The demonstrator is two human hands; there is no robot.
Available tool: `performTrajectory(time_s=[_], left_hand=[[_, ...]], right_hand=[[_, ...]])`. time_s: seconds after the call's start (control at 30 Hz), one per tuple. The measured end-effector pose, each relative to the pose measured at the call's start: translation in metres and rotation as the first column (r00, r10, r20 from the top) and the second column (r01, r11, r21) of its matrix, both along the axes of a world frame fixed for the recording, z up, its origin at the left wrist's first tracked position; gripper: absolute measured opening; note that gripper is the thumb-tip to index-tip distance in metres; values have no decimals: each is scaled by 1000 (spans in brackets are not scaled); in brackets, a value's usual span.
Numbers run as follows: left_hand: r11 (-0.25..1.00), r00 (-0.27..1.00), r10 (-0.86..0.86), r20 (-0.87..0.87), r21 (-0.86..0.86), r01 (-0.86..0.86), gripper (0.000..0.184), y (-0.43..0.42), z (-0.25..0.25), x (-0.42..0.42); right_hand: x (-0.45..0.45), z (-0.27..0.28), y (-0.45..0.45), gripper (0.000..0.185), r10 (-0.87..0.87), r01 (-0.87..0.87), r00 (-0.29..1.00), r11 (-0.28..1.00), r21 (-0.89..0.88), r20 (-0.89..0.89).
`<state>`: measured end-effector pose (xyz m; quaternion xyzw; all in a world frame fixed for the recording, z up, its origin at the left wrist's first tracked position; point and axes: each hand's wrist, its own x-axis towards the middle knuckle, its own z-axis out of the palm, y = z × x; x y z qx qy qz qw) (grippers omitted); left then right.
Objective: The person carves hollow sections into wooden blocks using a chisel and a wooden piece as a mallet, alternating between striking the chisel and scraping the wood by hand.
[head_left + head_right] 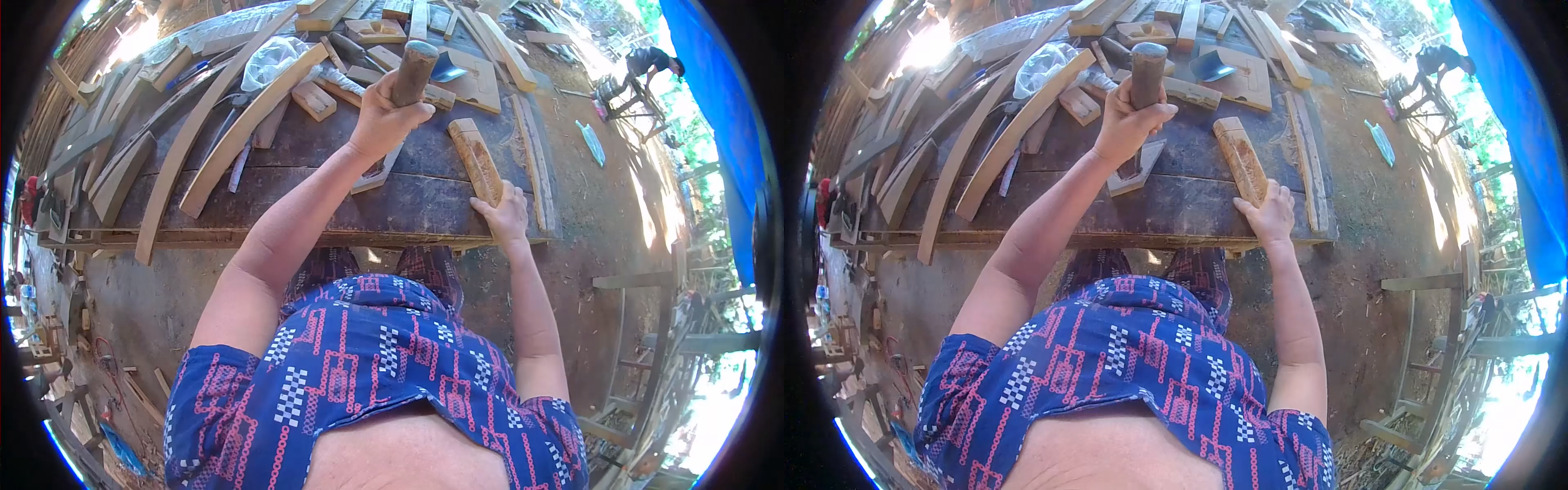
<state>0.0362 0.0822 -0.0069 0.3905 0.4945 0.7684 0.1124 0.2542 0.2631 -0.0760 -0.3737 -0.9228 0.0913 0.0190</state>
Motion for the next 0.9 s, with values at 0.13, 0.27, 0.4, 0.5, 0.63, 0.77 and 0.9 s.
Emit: performTrajectory(time_s=[0.13, 0.27, 0.4, 0.5, 0.63, 0.77, 0.9], left_hand=[[999, 1000, -17, 12, -36, 17, 21, 2, 0, 6], [998, 1000, -22, -3, -53, 22, 26, 7, -2, 10], [999, 996, 13, -87, -47, -18, 20, 8, 3, 14], [997, 999, -30, -45, -79, 27, 26, 9, 2, 16], [994, 992, -2, -127, -105, -12, 25, 9, 0, 13], [997, 995, -12, -94, -71, 5, 21, 8, 2, 14], [997, 996, -49, -68, -58, 45, 21, 12, 0, 12]], right_hand=[[5, 3, 19, 74, -74, -19, 955, 952, -306, -287], [-1, 100, -6, 40, -285, -285, 560, 816, -503, -778], [-5, 205, -48, 26, -183, -500, 82, 843, -199, -980], [-5, 211, -38, 30, -137, -753, 63, 644, -137, -989], [-21, 185, -38, 32, 161, -615, 539, 746, -256, -827], [-16, 212, -42, 39, 169, -526, 605, 818, -232, -778], [-7, 222, -44, 49, -179, -514, 453, 748, -420, -873]])
